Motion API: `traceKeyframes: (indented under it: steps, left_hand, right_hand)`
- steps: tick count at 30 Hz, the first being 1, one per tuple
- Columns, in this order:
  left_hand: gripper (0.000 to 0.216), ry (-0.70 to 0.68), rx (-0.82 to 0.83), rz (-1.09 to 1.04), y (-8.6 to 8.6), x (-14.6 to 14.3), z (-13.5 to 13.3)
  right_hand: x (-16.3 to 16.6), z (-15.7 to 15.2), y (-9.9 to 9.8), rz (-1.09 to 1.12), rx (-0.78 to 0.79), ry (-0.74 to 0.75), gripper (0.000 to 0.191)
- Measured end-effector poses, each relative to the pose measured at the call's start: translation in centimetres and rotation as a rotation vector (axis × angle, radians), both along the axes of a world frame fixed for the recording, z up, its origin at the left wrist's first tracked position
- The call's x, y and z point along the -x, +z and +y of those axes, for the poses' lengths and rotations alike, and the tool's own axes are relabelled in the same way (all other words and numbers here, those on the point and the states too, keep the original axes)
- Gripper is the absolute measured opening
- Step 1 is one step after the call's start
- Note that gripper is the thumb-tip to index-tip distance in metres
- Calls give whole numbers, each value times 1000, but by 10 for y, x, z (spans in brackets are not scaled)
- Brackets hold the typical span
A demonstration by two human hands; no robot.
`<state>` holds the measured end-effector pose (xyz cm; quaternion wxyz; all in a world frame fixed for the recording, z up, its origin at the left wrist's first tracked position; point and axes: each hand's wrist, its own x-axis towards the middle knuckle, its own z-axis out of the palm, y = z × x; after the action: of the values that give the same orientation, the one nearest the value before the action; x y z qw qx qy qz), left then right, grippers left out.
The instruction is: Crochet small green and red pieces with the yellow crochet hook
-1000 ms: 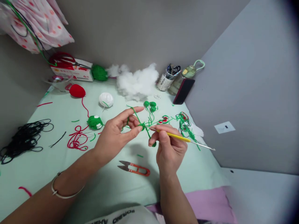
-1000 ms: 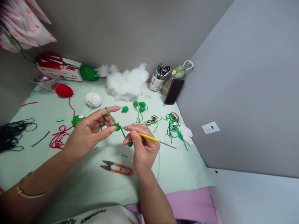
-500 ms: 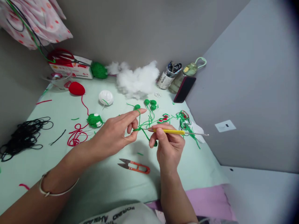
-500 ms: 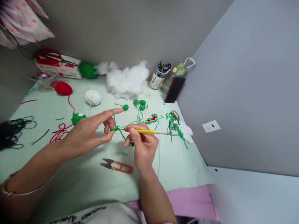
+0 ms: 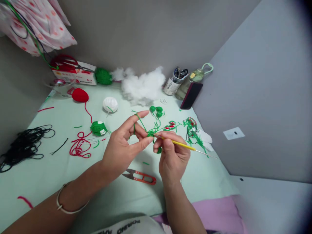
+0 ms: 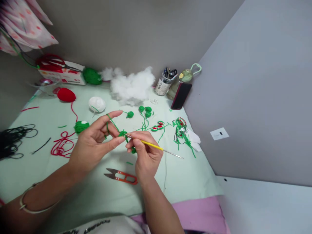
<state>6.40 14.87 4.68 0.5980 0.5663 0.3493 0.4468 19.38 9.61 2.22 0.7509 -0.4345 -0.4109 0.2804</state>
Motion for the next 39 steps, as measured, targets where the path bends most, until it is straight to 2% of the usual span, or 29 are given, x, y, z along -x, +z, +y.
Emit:
traceKeyframes:
  steps: [5,8,13,18,23,29,31,34,39]
  left_hand:
    - [65,-55,243,-163,5,-2,1]
    - [67,-74,260,-189,4,-1,2]
    - [66,-31,113,-69,-1,-1,4]
    - [60,20,-50,95,-4,0,5]
    - [58,0,-183,250,-5,4,9]
    - [52,-10,-378,426,2,15,19]
    - [51,-31,-327,409,4,16,20]
    - [53,-73,-162,311,4,13,19]
    - [54,-136,3,150,-2,3,13]
  right_hand:
    - [4,2,1,145,5,17,9]
    - [4,4,3,238,42,32,11]
    - [2,8,1,347,113,77,12]
    - [2,6,1,328,142,24,12]
    - [2,3,2,258,181,-13,11]
    - [-5,4,5,292,196,7,12]
    - [-7,4,7,313,203,35,12]
    - [-9,5,8,350,204,108,13]
    - [-6,6,6,350,188,161,14]
